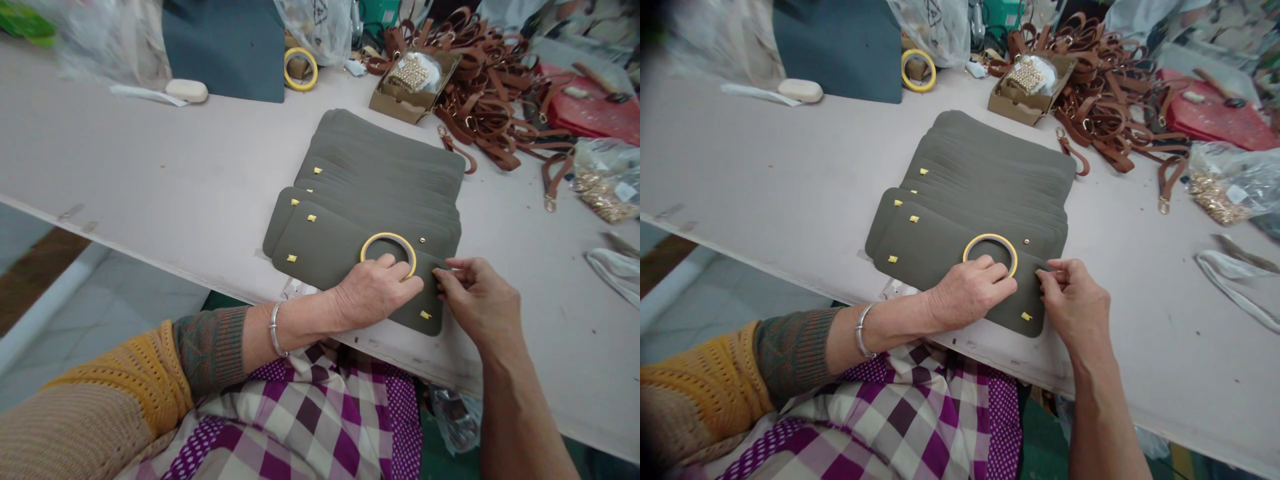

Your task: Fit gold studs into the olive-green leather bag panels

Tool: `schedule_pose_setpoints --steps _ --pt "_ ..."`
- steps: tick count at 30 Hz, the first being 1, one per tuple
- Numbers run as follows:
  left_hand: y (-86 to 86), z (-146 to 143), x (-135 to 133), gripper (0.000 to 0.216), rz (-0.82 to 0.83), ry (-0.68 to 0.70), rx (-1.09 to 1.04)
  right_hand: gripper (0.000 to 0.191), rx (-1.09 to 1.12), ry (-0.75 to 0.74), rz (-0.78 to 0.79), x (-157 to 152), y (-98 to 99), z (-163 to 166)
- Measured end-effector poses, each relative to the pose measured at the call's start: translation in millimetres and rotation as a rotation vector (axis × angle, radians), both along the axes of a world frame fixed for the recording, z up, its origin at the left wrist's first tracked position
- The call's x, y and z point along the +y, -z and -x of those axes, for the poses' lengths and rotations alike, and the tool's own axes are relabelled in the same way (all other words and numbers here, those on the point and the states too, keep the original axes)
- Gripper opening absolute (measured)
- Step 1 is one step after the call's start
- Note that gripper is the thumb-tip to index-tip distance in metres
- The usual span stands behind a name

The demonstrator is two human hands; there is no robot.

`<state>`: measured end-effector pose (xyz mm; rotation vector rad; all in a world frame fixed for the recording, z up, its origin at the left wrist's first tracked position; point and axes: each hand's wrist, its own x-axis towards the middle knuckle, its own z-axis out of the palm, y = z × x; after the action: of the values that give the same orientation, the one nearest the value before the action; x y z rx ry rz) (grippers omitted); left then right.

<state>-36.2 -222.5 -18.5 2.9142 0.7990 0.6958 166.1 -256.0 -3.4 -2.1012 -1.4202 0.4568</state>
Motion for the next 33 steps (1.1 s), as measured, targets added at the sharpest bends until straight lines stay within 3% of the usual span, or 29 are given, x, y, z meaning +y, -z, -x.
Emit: schedule_pose_setpoints --steps 4,7,10,12,15,20,23,31,33 --pt "0.3 0.6 -0.1 0.025 0.001 -0.005 0.023 0.040 -0.105 0.030 0.046 -4.2 -2.6 -7.9" --pt "0.1 1.0 -0.4 0.025 0.003 -0.004 0.015 0.032 -0.267 0.006 -0.149 -15.3 -4.4 -11.1" --pt "-0.1 1.3 -0.6 0.024 0.006 0.001 0.011 0.022 -0.456 -0.182 -0.318 -22.6 -5.6 -8.3" --pt "-0.1 1.5 -0.7 0.024 0.008 -0.004 0.011 0.021 -0.535 -0.357 -0.327 -21.2 -5.5 -5.2" --pt "0.1 1.5 -0.6 0.024 0.016 -0.007 0.020 0.024 -0.543 -0.464 -0.250 -11.2 -3.7 -3.7" --pt "-0.7 0.7 -0.2 0.026 0.026 -0.012 0.035 0.024 -0.216 -0.194 0.025 8.8 -0.3 -11.2" --pt "-2.1 0.5 -0.2 0.025 0.037 -0.009 0.045 0.026 -0.088 -0.135 0.144 13.6 -3.9 -13.4" --pt "-9.3 15.4 3.5 0.021 0.103 -0.002 -0.008 0.021 -0.129 -0.404 0.229 -21.3 -18.7 1.9" --pt "-12.3 23.4 3.5 0.023 0.169 0.002 -0.063 0.019 -0.107 -0.377 0.167 -34.2 -17.7 7.6"
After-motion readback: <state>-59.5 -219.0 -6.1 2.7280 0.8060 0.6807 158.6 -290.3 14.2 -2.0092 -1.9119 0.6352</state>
